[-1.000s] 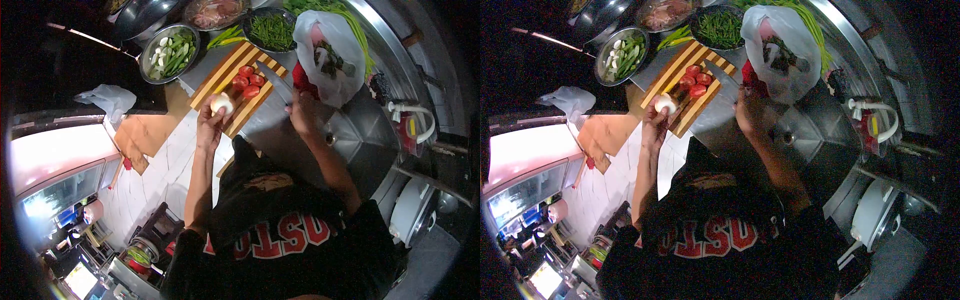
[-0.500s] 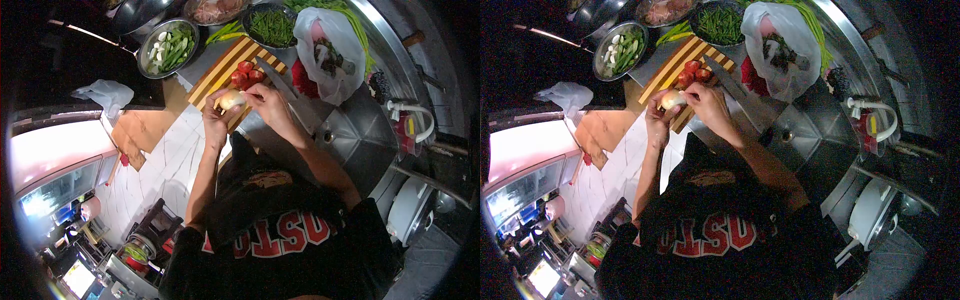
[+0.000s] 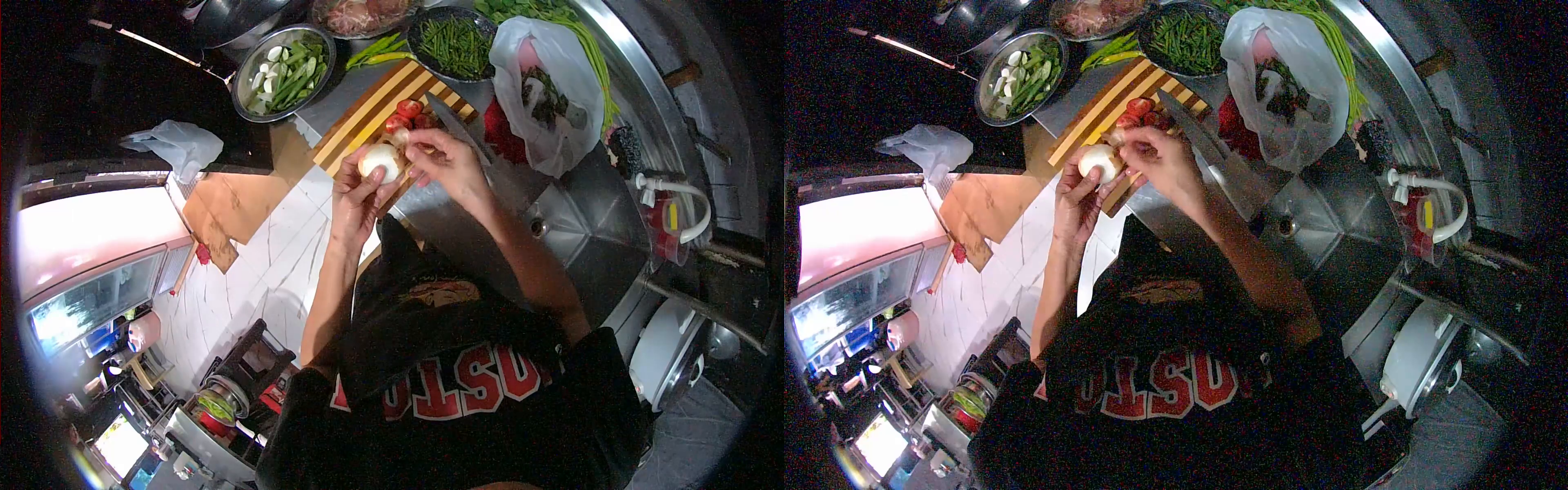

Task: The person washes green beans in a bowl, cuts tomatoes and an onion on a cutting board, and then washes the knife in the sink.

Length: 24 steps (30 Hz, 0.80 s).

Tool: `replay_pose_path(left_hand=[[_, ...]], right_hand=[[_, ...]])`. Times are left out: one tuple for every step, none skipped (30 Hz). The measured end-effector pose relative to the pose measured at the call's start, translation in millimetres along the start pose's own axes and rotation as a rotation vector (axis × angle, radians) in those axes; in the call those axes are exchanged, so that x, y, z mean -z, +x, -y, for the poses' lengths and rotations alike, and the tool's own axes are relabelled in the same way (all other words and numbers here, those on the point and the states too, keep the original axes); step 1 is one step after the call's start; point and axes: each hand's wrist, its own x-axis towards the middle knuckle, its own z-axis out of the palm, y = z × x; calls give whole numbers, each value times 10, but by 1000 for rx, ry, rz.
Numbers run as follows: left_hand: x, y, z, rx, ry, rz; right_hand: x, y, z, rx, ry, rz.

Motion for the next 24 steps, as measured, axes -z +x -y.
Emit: replay_pose_path(left_hand=[[-15,3,5,1,0,0],[-35,10,20,-72,62,-38],[-54,12,33,-145,125,-76],[-79,5,36,-144,124,-77],[-104,-8,37,-184,186,-101],[-125,-20,39,-224,249,-126],[-135,-25,40,-224,249,-127],[-145,-28,42,-292,329,-113],[-157,-31,45,-360,410,-99],[-197,-50,32,-360,410,-100],[-248,-77,9,-392,457,-113],[-277,-92,-1,-425,505,-126],[-279,-103,7,-426,504,-127],[-278,-106,10,-457,545,-131],[-278,-109,13,-488,586,-134],[-292,-120,12,-488,586,-135],[-315,-138,9,-499,602,-151],[-331,-151,10,-511,618,-166],[-323,-151,26,-512,619,-169],[-300,-142,55,-506,627,-181],[-273,-137,84,-501,636,-194],[-250,-127,119,-502,630,-198],[-227,-109,151,-537,678,-201],[-200,-100,186,-570,726,-205]], right_hand=[[-53,-29,9,227,-204,-116],[-102,-61,21,455,-408,-232],[-126,-97,45,455,-419,-253],[-143,-110,39,455,-419,-252],[-157,-119,31,447,-513,-255],[-170,-131,23,439,-605,-257],[-195,-153,90,391,-563,-256],[-200,-146,85,391,-562,-255],[-202,-132,76,419,-562,-266],[-203,-122,75,447,-561,-277],[-202,-114,76,446,-561,-276],[-200,-104,80,451,-592,-282],[-200,-102,85,455,-623,-286],[-195,-94,87,455,-623,-284],[-182,-86,91,479,-614,-255],[-167,-79,92,504,-606,-226],[-150,-70,89,504,-606,-224],[-134,-64,80,483,-618,-187],[-126,-60,69,462,-629,-150],[-126,-53,50,464,-627,-146],[-133,-44,28,444,-664,-162],[-139,-25,21,427,-701,-177],[-142,-13,17,434,-699,-174],[-144,-20,7,447,-711,-187]])
